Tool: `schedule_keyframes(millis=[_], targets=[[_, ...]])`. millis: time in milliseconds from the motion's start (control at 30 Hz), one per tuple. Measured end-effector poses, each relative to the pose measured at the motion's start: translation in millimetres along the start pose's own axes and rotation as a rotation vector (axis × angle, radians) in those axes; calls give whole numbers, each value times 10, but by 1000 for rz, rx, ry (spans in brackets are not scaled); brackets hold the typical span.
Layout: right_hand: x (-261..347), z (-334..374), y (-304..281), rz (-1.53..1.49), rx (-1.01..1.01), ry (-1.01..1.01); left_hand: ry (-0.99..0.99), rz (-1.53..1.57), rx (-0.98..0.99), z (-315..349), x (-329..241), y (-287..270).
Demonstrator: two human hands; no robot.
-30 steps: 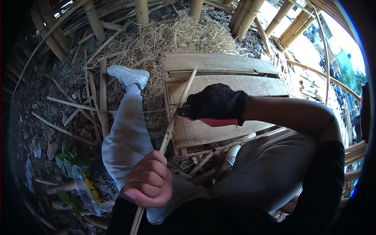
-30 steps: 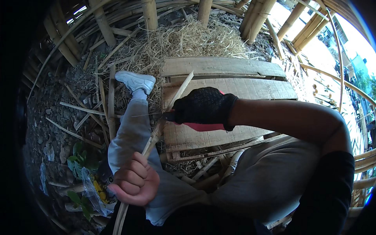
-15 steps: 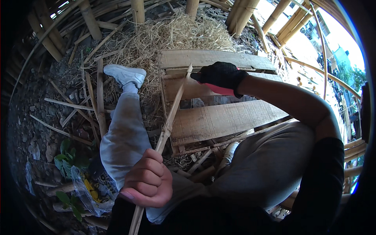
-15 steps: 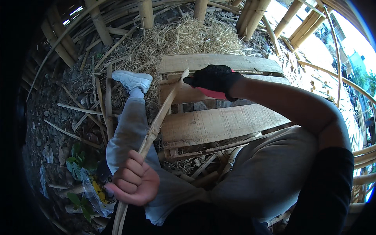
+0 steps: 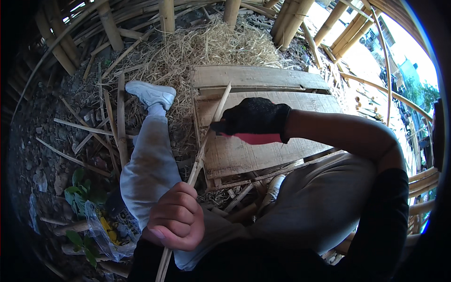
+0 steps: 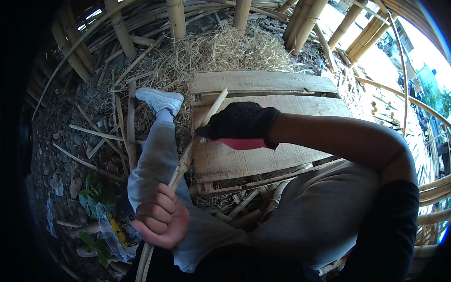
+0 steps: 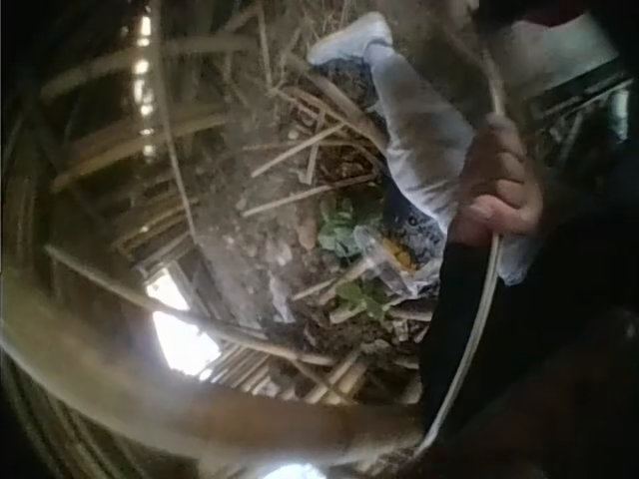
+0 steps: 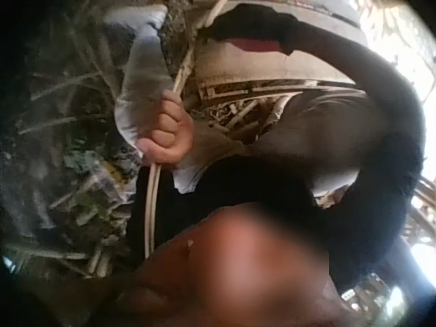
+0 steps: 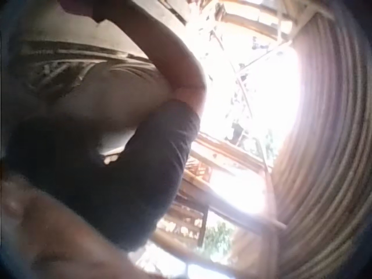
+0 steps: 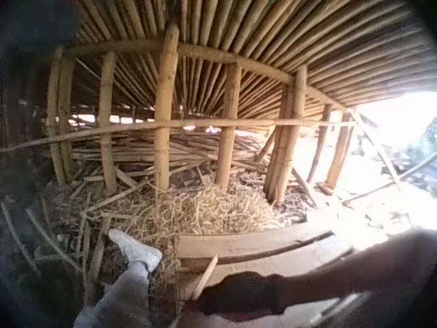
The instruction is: The person sits on the ground and uses a knife to repeatedly shave and sharpen a long thin bamboo stick. They hold the stick with the left hand and draw the knife along its length with the right hand, producing fine shavings. The stick is rotated and repositioned several times to work different sides.
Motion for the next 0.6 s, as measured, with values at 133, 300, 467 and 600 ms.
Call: schedule_keyframes(millis=[133, 300, 467, 600], targets=[[-55, -3, -88, 30, 64, -82, 6, 34, 239, -116, 41, 74], [117, 167, -16, 68, 35, 77, 36, 74, 370, -141, 46, 150], [129, 29, -107, 295, -30, -179, 28, 45, 436, -100, 42, 179], [-100, 79, -28, 175, 183, 148, 51, 59, 464, -119, 16, 196]])
Point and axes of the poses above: each hand's wrist, its own z-axis away from the middle knuckle, its own y-axis out of the palm, x = y × z, the point moved 6 cm from there along -z, towards the middle knuckle, and after that the axes turned 2 degrees about z, right-handed, at the moved point
